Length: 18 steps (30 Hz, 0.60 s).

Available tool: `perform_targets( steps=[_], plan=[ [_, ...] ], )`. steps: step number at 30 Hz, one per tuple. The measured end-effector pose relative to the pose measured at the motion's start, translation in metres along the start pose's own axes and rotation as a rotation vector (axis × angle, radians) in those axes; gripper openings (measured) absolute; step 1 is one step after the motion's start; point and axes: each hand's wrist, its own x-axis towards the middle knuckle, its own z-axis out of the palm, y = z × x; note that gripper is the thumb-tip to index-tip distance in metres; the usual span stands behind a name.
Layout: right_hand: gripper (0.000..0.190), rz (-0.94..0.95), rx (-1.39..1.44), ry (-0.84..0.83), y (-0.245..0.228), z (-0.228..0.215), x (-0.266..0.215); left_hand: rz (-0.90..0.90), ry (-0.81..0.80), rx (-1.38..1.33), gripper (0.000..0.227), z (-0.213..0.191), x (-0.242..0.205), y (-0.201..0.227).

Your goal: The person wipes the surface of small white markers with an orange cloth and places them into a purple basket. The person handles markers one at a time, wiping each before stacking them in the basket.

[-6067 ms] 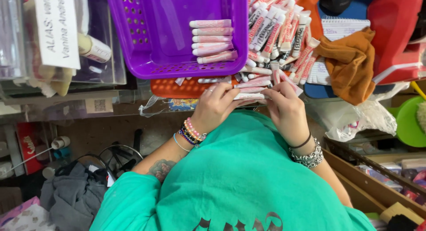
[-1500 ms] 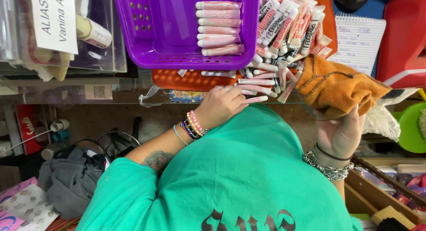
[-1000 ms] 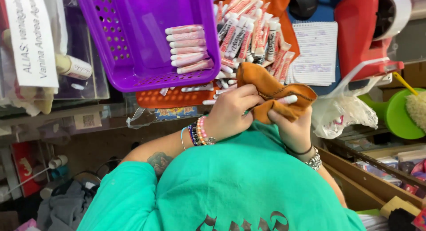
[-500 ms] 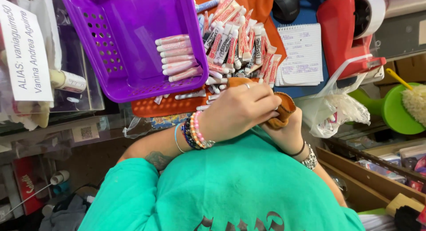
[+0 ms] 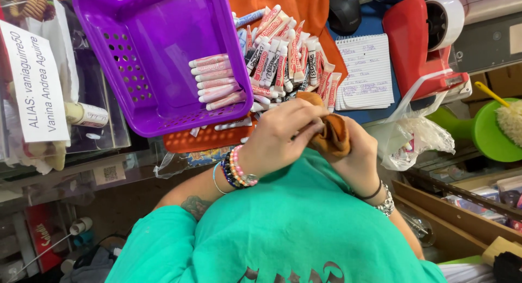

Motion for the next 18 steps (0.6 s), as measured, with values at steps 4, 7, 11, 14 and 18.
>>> perform_targets(
  steps=[4, 7, 11, 14, 18],
  plan=[
    [0.047, 0.245, 0.290, -0.165, 0.014, -0.014, -0.002, -0.115, 0.137, -0.184, 0.010, -0.011, -0.007, 0.000],
    [0.050, 0.386, 0.674, -0.303, 0.007, -0.017, 0.011, -0.165, 0.181, -0.232, 0.012, -0.017, -0.010, -0.001],
    [0.048, 0.455, 0.944, -0.603, 0.034, -0.014, -0.005, -0.055, 0.098, -0.301, 0.014, -0.015, -0.012, -0.004],
    [0.037, 0.374, 0.907, -0.689, 0.006, -0.020, 0.009, 0.059, -0.080, -0.316, 0.019, -0.030, -0.004, -0.005],
    [0.030, 0.285, 0.834, -0.705, 0.016, -0.024, 0.004, 0.190, -0.155, -0.217, 0.025, -0.032, -0.007, -0.019]
  ],
)
